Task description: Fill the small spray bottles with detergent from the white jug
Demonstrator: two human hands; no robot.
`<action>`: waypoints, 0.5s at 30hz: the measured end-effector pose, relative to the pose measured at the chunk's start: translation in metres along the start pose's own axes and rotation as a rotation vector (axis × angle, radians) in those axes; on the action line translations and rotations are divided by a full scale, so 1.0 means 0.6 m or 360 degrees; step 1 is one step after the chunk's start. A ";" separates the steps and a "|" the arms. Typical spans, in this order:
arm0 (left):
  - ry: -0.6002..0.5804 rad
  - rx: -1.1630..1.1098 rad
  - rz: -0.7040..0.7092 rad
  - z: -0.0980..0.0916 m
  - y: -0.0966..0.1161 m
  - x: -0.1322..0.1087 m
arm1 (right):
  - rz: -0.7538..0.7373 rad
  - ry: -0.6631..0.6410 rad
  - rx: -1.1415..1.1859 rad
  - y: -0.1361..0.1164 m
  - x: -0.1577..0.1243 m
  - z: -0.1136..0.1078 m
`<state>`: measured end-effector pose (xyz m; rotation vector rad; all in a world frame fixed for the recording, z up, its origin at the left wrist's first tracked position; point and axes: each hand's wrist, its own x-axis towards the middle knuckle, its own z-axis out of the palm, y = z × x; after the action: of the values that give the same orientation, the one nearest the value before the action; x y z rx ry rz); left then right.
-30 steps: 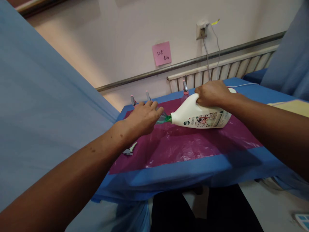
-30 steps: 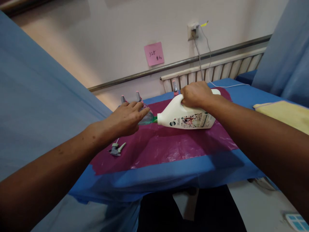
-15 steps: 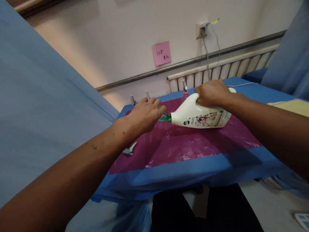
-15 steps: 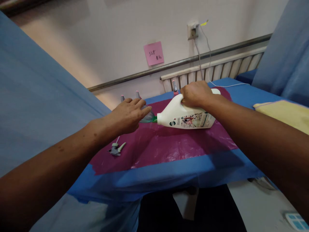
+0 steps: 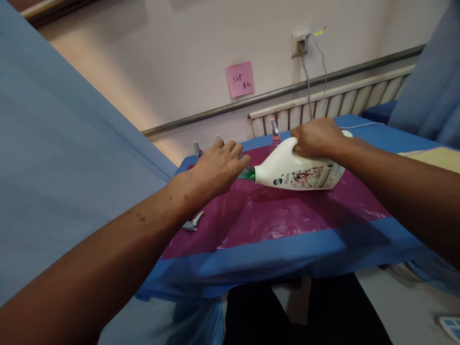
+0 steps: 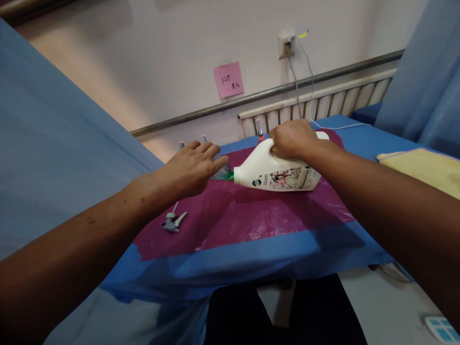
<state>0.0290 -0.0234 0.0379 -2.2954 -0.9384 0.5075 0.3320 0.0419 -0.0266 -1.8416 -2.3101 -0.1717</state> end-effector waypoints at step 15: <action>0.0059 -0.0153 -0.0071 -0.005 -0.005 -0.001 | 0.0055 0.0002 -0.0147 0.008 -0.005 -0.005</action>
<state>0.0284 -0.0233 0.0423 -2.3551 -1.0134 0.4078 0.3373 0.0396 -0.0246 -1.9224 -2.3042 -0.2791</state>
